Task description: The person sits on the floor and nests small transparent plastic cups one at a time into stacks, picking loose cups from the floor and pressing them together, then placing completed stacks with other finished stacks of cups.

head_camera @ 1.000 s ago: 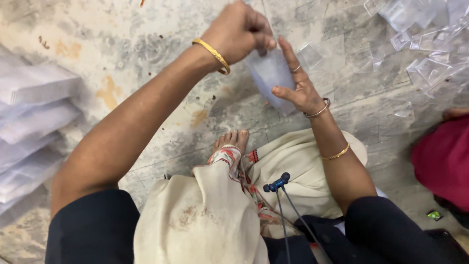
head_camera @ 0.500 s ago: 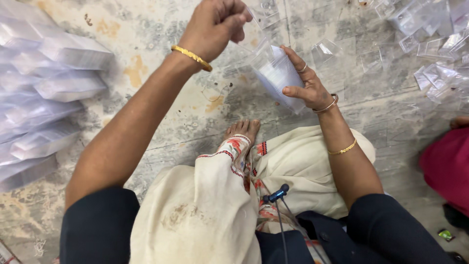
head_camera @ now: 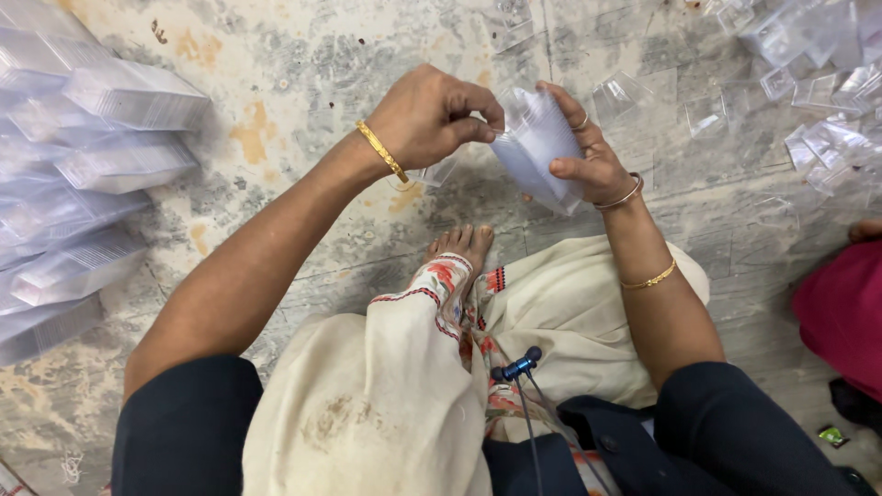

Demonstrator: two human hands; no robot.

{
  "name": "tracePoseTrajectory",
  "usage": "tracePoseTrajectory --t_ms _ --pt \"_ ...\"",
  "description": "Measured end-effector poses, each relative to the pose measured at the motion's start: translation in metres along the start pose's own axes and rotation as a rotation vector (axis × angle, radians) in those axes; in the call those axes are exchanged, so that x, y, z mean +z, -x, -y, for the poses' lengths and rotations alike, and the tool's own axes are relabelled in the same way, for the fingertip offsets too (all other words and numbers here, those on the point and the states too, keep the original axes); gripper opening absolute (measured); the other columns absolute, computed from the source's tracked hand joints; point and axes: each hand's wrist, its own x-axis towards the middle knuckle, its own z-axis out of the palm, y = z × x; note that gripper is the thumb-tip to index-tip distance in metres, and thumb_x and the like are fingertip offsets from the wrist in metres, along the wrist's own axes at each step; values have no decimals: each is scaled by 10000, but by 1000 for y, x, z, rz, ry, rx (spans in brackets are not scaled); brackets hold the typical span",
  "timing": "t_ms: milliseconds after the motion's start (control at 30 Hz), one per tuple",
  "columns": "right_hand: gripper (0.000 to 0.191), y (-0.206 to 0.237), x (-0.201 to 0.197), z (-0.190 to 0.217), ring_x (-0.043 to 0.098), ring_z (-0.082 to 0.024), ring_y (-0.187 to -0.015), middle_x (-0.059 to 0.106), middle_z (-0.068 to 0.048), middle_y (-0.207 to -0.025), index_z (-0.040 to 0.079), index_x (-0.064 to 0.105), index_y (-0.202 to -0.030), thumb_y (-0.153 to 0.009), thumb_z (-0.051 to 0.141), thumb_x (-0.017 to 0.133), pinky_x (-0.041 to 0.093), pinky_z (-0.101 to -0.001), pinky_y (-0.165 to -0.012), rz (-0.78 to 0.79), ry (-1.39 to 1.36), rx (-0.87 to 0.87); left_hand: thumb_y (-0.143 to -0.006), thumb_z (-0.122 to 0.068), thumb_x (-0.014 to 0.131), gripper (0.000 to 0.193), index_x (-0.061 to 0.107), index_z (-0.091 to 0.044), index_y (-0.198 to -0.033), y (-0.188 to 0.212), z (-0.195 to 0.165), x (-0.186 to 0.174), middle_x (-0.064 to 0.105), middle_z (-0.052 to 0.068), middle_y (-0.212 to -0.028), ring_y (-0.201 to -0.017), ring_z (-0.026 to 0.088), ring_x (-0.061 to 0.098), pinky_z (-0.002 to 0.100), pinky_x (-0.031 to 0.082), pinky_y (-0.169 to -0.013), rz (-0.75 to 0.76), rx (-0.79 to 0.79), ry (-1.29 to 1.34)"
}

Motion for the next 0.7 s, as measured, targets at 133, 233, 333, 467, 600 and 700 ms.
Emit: tracePoseTrajectory --t_ms 133,233,333,467,600,700 --pt "968 0 -3 3 619 -264 -1182 487 -90 -1455 203 279 -1700 -874 100 773 653 -553 -875 31 -147 12 -923 -89 771 95 788 -92 -1017 -6 15 -12 788 46 -915 -817 76 737 263 594 -757 -84 18 222" --pt "972 0 -2 7 628 -299 -1177 509 -137 -1437 216 267 -1703 -874 110 762 648 -558 -805 52 -221 6 -974 -46 749 90 778 -36 -1058 -4 22 -25 783 66 -996 -921 106 738 268 604 -862 -152 48 342" --pt "957 -1 0 12 629 -341 -1225 509 -165 -1488 237 267 -1678 -868 114 759 644 -574 -794 65 -271 -8 -991 -16 735 91 764 3 -1075 6 23 -33 776 65 -1041 -981 109 726 265 596 -925 -211 -1 494" --pt "959 -3 -2 14 618 -351 -1207 481 -144 -1539 258 262 -1667 -865 117 769 638 -599 -797 56 -281 -20 -979 -9 729 109 750 17 -1083 29 16 -32 765 45 -1015 -962 99 714 253 599 -912 -327 -89 600" --pt "974 -2 -8 14 609 -368 -1260 493 -172 -1528 234 247 -1687 -870 135 767 629 -592 -816 15 -263 -24 -979 -28 722 87 760 2 -1052 73 -1 -24 752 20 -965 -875 57 662 218 549 -799 -512 -88 449" --pt "919 2 -16 13 613 -364 -1191 501 -171 -1442 223 267 -1660 -892 148 768 621 -572 -773 29 -210 -33 -969 -78 746 100 781 -28 -1048 133 -11 -13 675 6 -809 -709 38 536 204 444 -643 -727 -232 238"
